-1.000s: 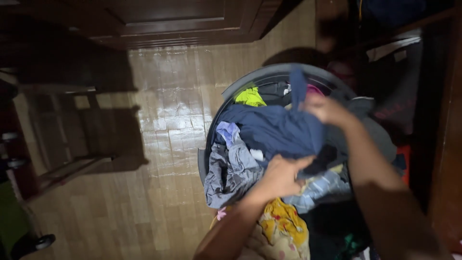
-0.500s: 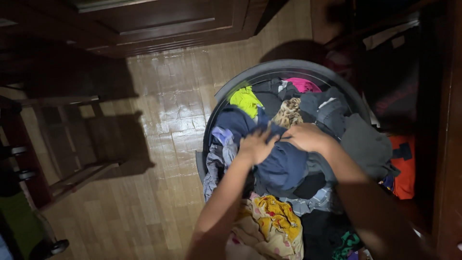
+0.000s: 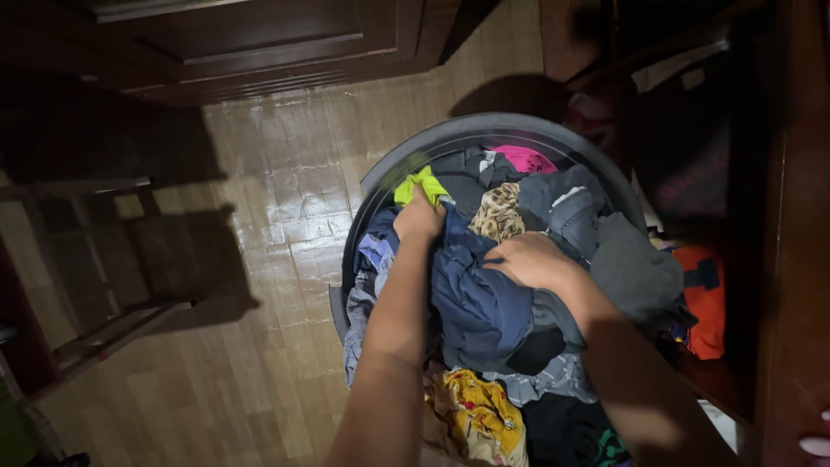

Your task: The person is sorting through a pile of clothes and packing specific items into a suitcase.

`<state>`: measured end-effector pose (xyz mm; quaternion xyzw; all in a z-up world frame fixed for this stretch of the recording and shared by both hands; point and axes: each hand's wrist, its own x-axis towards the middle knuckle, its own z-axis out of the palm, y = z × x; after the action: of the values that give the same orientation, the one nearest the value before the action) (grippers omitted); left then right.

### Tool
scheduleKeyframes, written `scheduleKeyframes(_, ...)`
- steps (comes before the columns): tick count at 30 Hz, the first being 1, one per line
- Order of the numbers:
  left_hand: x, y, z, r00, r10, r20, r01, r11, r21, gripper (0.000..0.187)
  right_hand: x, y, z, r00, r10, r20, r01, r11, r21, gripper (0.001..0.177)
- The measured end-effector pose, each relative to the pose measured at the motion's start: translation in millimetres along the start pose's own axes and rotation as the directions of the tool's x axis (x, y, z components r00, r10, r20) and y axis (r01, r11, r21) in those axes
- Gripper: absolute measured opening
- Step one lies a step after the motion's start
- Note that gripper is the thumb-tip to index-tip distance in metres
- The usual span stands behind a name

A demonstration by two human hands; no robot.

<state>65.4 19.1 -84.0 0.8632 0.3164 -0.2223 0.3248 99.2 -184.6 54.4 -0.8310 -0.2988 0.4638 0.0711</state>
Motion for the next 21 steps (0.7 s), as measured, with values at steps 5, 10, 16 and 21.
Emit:
scheduleKeyframes(5, -38, -5, -8, 0.944, 0.313, -0.106, -0.286, 0.934, 0.212, 0.045, 2, -2, -1, 0.999, 0.03, 0.011, -0.03, 0.999, 0.024, 0.041)
scheduleKeyframes(10, -12, 9, -2, 0.848, 0.496, -0.184, -0.455, 0.862, 0.224, 0.045, 3, 3, 10, 0.999, 0.031, -0.01, -0.031, 0.999, 0.018, 0.041)
scheduleKeyframes(16, 2, 14, 16, 0.919, 0.379, 0.105, -0.392, 0.908, 0.151, 0.054, -1, 2, 7, 0.999, 0.046, -0.003, -0.046, 0.998, 0.045, 0.038)
scheduleKeyframes(21, -112, 4, -46, 0.865, 0.497, 0.076, -0.498, 0.867, 0.001, 0.046, 2, 14, 16, 0.995, 0.102, -0.003, -0.101, 0.991, 0.083, 0.039)
